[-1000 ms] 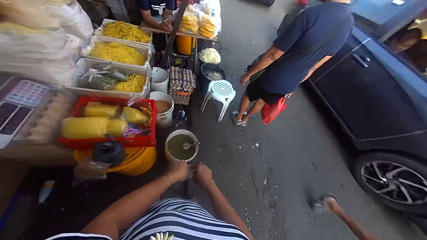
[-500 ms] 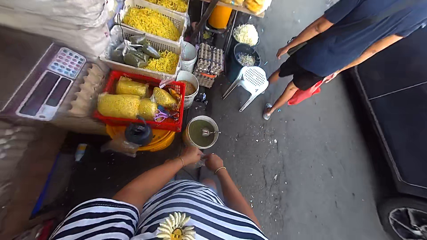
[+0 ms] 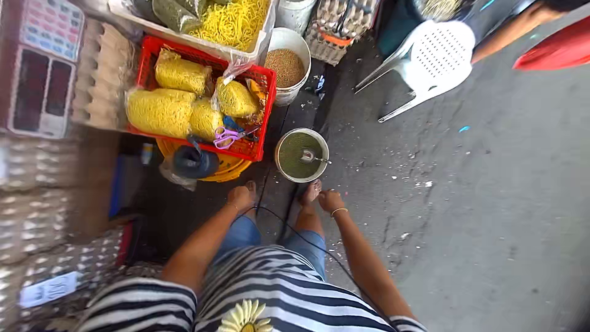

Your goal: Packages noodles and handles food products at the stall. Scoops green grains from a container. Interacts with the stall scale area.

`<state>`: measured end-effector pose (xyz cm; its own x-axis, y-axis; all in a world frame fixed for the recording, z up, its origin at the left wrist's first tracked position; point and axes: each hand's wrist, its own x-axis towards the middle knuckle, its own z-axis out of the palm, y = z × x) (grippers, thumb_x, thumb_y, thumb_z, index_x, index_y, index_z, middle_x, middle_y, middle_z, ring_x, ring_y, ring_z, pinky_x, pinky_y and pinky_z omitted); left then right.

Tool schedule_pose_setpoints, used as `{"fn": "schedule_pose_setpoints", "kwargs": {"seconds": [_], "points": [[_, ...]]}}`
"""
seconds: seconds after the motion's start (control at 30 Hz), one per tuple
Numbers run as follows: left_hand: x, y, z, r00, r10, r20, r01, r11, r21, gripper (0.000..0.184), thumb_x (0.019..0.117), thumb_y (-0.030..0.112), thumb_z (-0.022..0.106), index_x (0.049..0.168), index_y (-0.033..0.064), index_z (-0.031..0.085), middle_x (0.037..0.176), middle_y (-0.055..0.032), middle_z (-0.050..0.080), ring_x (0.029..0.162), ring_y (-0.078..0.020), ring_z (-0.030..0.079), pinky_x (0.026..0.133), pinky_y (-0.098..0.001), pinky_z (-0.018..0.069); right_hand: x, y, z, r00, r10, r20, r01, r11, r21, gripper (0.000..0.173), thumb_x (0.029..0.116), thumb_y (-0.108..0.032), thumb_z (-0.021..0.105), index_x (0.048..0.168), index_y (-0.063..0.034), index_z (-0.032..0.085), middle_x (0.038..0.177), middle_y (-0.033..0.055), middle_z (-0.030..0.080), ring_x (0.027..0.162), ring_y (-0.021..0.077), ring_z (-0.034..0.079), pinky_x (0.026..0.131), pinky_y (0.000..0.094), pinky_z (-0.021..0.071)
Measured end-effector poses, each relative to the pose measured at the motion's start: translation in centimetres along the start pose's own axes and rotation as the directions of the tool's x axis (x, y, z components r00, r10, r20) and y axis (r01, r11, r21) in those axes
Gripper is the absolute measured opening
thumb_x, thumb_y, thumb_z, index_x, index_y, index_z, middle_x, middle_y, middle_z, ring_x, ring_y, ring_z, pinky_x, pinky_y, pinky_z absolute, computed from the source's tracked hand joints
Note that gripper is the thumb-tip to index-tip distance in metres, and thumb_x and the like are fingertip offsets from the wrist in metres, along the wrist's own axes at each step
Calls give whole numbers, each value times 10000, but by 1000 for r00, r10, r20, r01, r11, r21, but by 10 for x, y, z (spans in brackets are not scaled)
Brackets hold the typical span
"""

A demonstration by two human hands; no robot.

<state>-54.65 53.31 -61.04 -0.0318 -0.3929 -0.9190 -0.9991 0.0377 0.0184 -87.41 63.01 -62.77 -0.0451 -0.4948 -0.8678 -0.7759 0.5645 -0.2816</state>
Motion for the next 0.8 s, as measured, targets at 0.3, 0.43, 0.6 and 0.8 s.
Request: {"fn": "schedule_pose_setpoints", "kwargs": {"seconds": [0.3,0.43,0.6,0.8], "points": [[71,64,30,931,362,42,-356,929,-99,335,1028,90,476,1250,61,725,1444,-81,610,1373,-239,541,1182,-448,385,235,-3,-49,991,128,-41,-127,992,24,485,1016,-280,573,1397,21,577,1510,277,478,1453,483,363,1132,687,318],[97,47,42,915,403,10,-384,879,-282,315,993,5,466,1128,-7,751,1454,-123,594,1368,-242,548,1166,-418,410,327,9,4,968,235,-86,-234,972,23,574,994,-293,597,1444,54,515,1507,305,468,1464,482,348,1171,696,239],[118,-1,53,919,344,-194,-394,826,-403,273,955,-34,505,1034,-30,766,1333,-168,669,1279,-273,622,1119,-424,467,370,-8,22,853,522,9,-517,841,160,622,987,-310,616,1462,62,465,1424,297,553,1384,450,480,1166,659,276],[118,-15,53,949,191,-250,-290,839,-461,255,967,-27,516,1036,-47,761,1286,-190,688,1250,-287,640,1103,-410,478,397,-41,35,863,505,-34,-478,836,269,681,940,-274,654,1522,-9,421,1399,296,574,1379,484,468,1153,709,246]]}}
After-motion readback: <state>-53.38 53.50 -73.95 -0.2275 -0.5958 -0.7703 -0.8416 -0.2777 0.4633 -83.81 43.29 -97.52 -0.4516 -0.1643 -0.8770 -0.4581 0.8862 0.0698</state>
